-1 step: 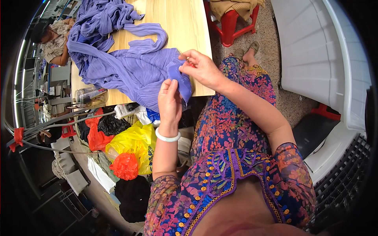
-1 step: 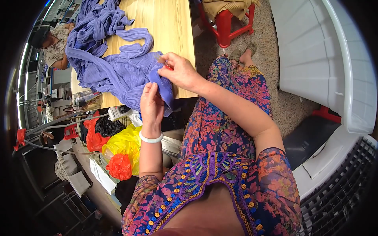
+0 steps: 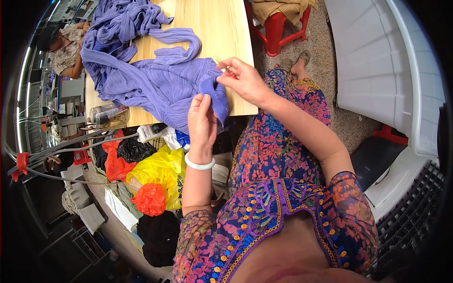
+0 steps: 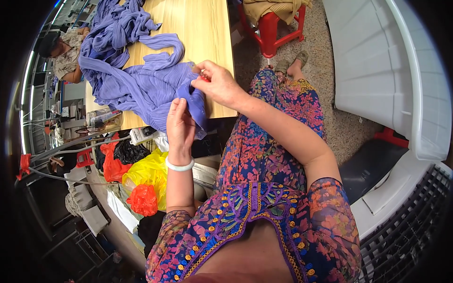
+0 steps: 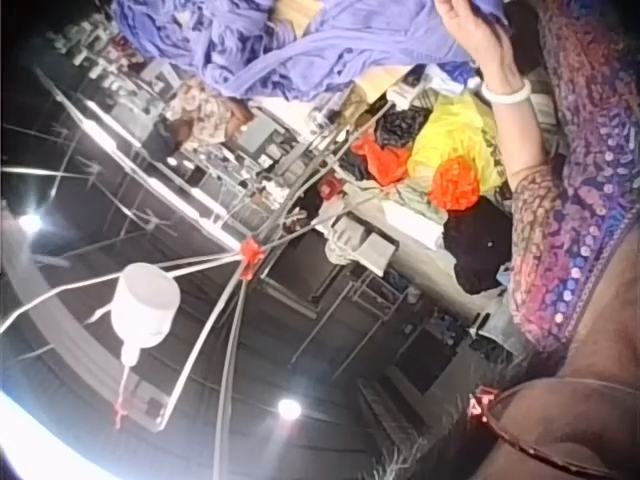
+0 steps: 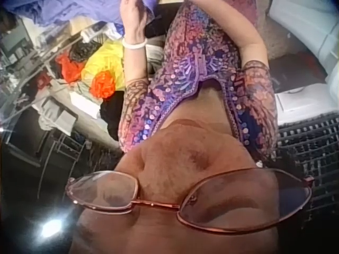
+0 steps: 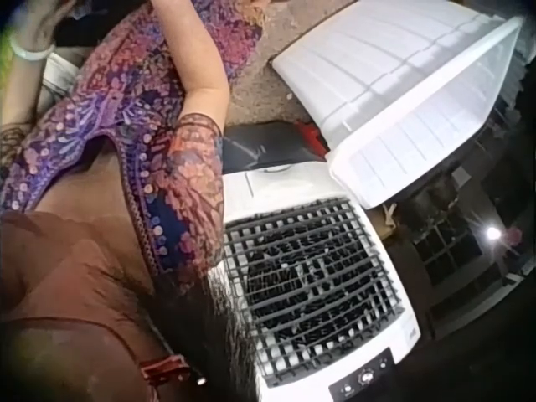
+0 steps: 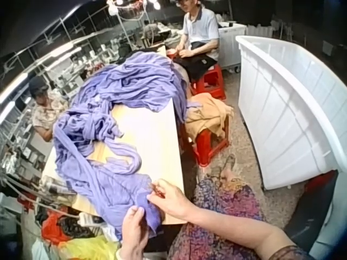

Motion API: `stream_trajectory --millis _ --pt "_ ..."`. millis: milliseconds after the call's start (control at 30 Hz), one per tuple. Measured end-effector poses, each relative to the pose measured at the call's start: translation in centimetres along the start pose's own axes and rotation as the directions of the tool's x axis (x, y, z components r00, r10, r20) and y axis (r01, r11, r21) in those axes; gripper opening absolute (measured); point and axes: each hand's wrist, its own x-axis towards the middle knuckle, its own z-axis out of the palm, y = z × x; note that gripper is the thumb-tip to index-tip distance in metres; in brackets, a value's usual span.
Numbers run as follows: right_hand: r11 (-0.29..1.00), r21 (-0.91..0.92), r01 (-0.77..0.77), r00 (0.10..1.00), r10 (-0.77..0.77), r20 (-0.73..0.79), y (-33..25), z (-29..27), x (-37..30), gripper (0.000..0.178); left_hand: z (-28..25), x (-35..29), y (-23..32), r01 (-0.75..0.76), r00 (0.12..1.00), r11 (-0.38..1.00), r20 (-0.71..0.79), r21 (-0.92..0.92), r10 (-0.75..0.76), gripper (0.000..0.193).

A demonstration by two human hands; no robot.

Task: Trimming excess threads from purple fabric pieces using thread snips.

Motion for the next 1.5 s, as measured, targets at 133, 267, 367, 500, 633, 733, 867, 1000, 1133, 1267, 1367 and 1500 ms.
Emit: stream_trajectory --millis 133,267,367,500,633,733,867,1000,1133,1267,1367,1500 --pt "0.995 -0.102 0.007 0.998 -0.014 -0.063 -0.6 -1.7 -0.3 0.026 0.3 0.5 1.3 -0.005 0.999 1.000 0.050 -0.016 0.006 0.007" --pt "0.971 -0.208 0.121 0.982 -0.147 -0.118 0.7 -2.5 -1.1 0.032 0.7 1.1 1.6 0.006 0.998 1.000 0.058 0.005 -0.006 0.006" --pt "0.908 -0.415 0.057 0.996 -0.082 -0.043 -2.1 -1.9 -2.8 0.038 0.6 1.1 1.5 0.004 0.999 1.000 0.040 -0.001 -0.004 0.006" --pt "0.867 -0.475 0.150 0.987 -0.106 0.118 -2.8 -1.7 -3.6 0.038 1.3 0.8 1.4 -0.017 1.000 1.000 0.005 0.025 0.017 0.007" --pt "0.926 -0.348 0.149 0.989 -0.136 0.060 -2.5 -0.8 -3.2 0.042 1.3 0.5 0.8 -0.065 0.998 0.990 0.007 0.124 0.065 0.006" --pt "0.949 -0.284 0.135 0.991 -0.129 0.038 -2.0 -0.2 -2.8 0.037 1.7 0.2 0.2 -0.093 0.996 0.970 0.011 0.223 0.093 0.006" --pt "0.950 -0.288 0.124 0.992 -0.128 0.006 -1.4 -0.3 -2.5 0.032 1.9 -0.1 0.1 -0.102 0.995 0.958 0.014 0.267 0.102 0.006" --pt "0.951 -0.294 0.099 0.994 -0.106 -0.007 -1.6 -0.6 -2.5 0.027 1.4 -0.3 0.0 -0.084 0.997 0.955 0.023 0.286 0.080 0.007" --pt "0.951 -0.293 0.100 0.992 -0.118 -0.045 -0.9 -1.1 -2.0 0.027 1.3 -0.4 -0.1 -0.066 0.998 0.962 0.016 0.266 0.064 0.006" --pt "0.949 -0.293 0.114 0.986 -0.145 -0.086 -0.4 -1.6 -1.6 0.027 0.8 -0.3 0.1 -0.005 1.000 0.982 0.005 0.188 0.004 0.005" --pt "0.886 -0.444 0.129 0.990 -0.139 0.010 -1.6 -1.3 -2.6 0.030 0.3 0.0 0.1 0.047 0.998 0.994 -0.041 0.097 -0.043 0.004" --pt "0.855 -0.479 0.200 0.979 -0.149 0.142 -1.5 -1.9 -3.8 0.031 0.2 0.4 0.5 0.046 0.998 0.998 -0.043 0.039 -0.044 0.005"
